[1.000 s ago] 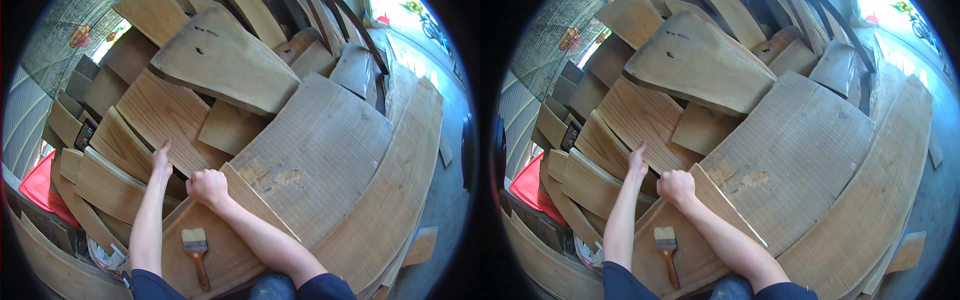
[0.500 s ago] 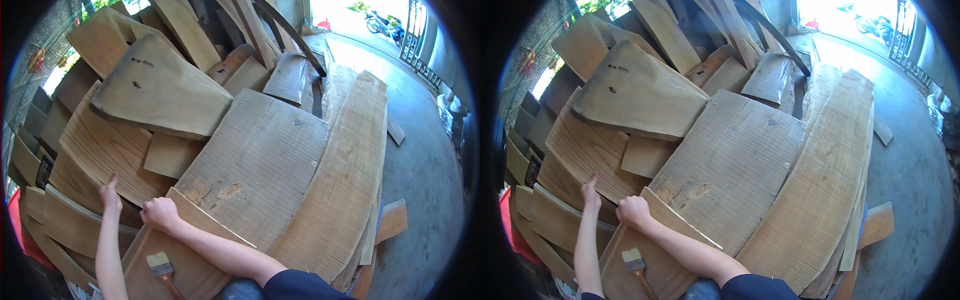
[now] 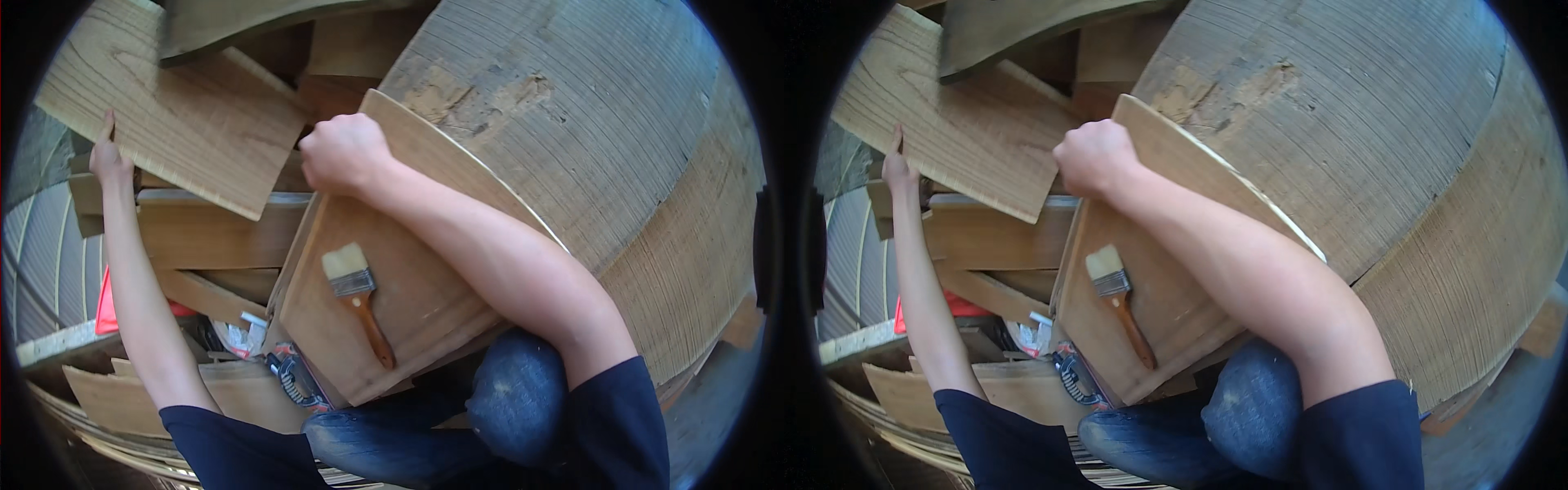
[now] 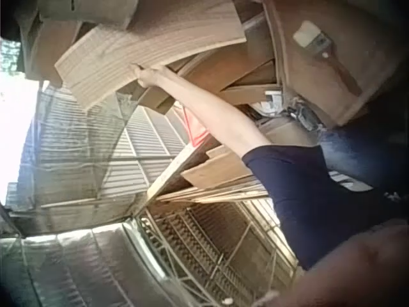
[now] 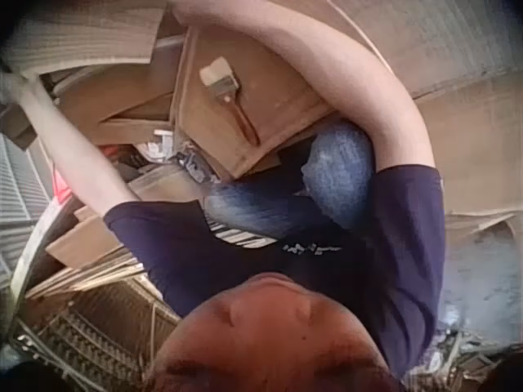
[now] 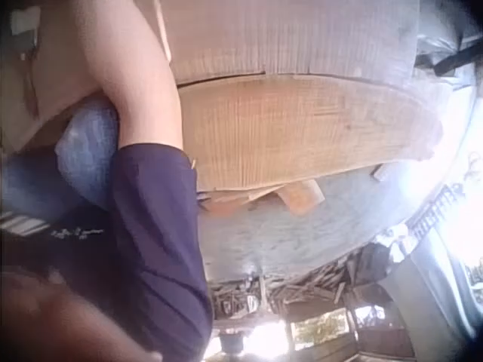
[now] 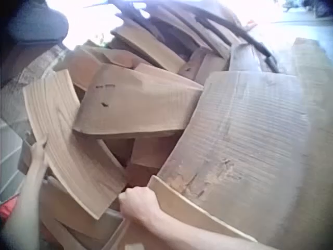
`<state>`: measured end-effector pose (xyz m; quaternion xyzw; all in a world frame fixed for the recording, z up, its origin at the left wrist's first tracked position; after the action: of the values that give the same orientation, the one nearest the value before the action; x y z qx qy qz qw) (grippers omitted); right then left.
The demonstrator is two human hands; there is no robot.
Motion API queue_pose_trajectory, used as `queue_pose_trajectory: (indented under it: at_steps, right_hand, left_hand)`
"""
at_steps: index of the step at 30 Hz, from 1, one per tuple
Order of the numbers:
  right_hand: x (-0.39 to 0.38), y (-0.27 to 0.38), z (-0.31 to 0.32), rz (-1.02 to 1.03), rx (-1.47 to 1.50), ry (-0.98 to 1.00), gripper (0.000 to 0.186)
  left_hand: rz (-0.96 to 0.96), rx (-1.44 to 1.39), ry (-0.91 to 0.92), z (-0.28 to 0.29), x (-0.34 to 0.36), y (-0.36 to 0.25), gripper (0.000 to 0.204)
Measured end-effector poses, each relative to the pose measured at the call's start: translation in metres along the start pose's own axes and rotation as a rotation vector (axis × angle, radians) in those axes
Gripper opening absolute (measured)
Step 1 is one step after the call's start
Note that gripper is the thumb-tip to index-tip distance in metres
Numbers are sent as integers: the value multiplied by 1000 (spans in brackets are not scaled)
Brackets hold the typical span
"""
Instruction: Sanding a wood plank with a block and measuring it with a tape measure in a workshop.
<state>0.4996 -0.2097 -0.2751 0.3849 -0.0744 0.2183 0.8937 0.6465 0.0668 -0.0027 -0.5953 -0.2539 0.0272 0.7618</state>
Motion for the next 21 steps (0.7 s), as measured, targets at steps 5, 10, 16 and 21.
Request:
queue_pose_trajectory:
  at_steps: [5, 10, 16, 21]
  right_hand:
    - [-6, -4, -14, -10, -37, -3, 24]
    - [-6, -6, -3, 7, -50, -50, 25]
    - [3, 20, 3, 175, -214, -152, 28]
    - [0, 16, -22, 103, -548, 168, 26]
  left_hand:
    - [-250, 67, 59, 46, -68, -96, 53]
    - [-312, 253, 27, 85, -138, -190, 46]
    - [-485, 673, -26, 108, -324, -245, 37]
    - [-503, 791, 56, 103, -411, -192, 22]
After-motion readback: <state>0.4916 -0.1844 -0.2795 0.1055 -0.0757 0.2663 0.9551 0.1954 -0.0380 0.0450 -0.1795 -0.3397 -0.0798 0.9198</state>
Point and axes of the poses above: each hand's wrist, its own x-axis towards the middle knuckle, its own z-axis out of the back of the hand, y = z × x, the point moved 9 cm from there along x, towards the middle knuckle, and after that the axes turned 8 degrees about -x, right-handed, at the moved point
